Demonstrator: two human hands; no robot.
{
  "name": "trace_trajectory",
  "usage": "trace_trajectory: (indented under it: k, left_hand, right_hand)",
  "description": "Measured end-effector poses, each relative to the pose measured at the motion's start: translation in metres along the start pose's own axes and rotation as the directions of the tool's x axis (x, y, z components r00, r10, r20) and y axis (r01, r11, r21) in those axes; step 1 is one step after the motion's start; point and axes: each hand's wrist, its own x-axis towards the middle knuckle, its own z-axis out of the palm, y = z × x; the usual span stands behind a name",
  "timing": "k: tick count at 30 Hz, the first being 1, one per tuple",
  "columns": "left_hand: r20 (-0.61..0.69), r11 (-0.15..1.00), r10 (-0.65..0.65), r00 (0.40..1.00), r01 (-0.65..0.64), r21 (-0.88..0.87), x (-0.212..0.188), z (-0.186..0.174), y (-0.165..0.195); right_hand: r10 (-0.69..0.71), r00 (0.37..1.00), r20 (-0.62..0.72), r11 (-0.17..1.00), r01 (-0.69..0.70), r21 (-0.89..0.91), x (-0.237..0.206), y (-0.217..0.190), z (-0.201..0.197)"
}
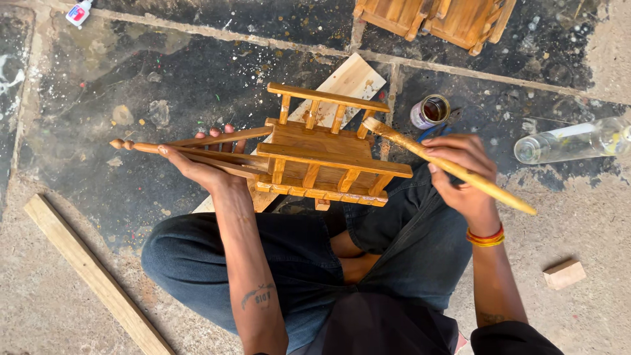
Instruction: The person sits on the floor and applies a clear varnish to a small wooden chair using a brush. They rotate the chair to coat the legs, seat, and backrest, repeatedly dipping the brush into a nearby can to reload the finish.
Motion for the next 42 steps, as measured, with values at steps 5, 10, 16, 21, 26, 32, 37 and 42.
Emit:
trace_trajectory:
  k: [5, 10, 16, 21, 26, 32, 37, 42]
  left_hand:
    - [-0.007, 0.999, -0.032, 0.999, 0.032, 0.007, 0.003, -0.003, 0.000]
    - [0.002, 1.000, -0.024, 1.000, 0.024, -0.004, 0.003, -0.002, 0.000]
    - [0.042, 0.999, -0.038, 0.998, 0.038, -0.012, 0.000, 0.000, 0.003]
    - [0.020, 1.000, -0.008, 1.000, 0.008, -0.001, -0.003, 0.002, 0.002]
    - [0.045, 0.999, -0.022, 0.999, 0.020, 0.042, -0.004, 0.004, 0.004]
    - [0.046, 0.997, 0.005, 0.999, -0.009, 0.074, -0.003, 0.000, 0.001]
    - [0.081, 0.996, -0.030, 0.996, 0.023, 0.084, -0.002, -0.002, 0.002]
    - [0.071, 0.997, -0.026, 0.997, 0.020, 0.073, -0.003, 0.000, 0.000]
  right_hand:
    - [0.006, 0.998, 0.059, 0.997, -0.002, -0.072, -0.002, -0.007, 0.007]
    - [0.105, 0.994, -0.017, 0.993, -0.103, 0.058, -0.005, -0.003, 0.007]
    - [0.033, 0.997, -0.075, 0.996, -0.039, -0.075, -0.001, -0.001, 0.008]
    - [0.001, 0.995, -0.099, 0.997, -0.009, -0.081, -0.004, -0.004, 0.010]
    - [-0.019, 0.996, -0.085, 0.995, 0.011, -0.097, 0.000, -0.005, 0.014]
    - [-0.017, 0.997, -0.073, 0.995, 0.010, -0.096, 0.008, -0.012, 0.007]
    - [-0.051, 0.995, 0.080, 0.998, 0.055, -0.040, 0.030, -0.007, 0.023]
    - [-0.095, 0.992, 0.083, 0.990, 0.103, -0.094, 0.042, -0.011, 0.022]
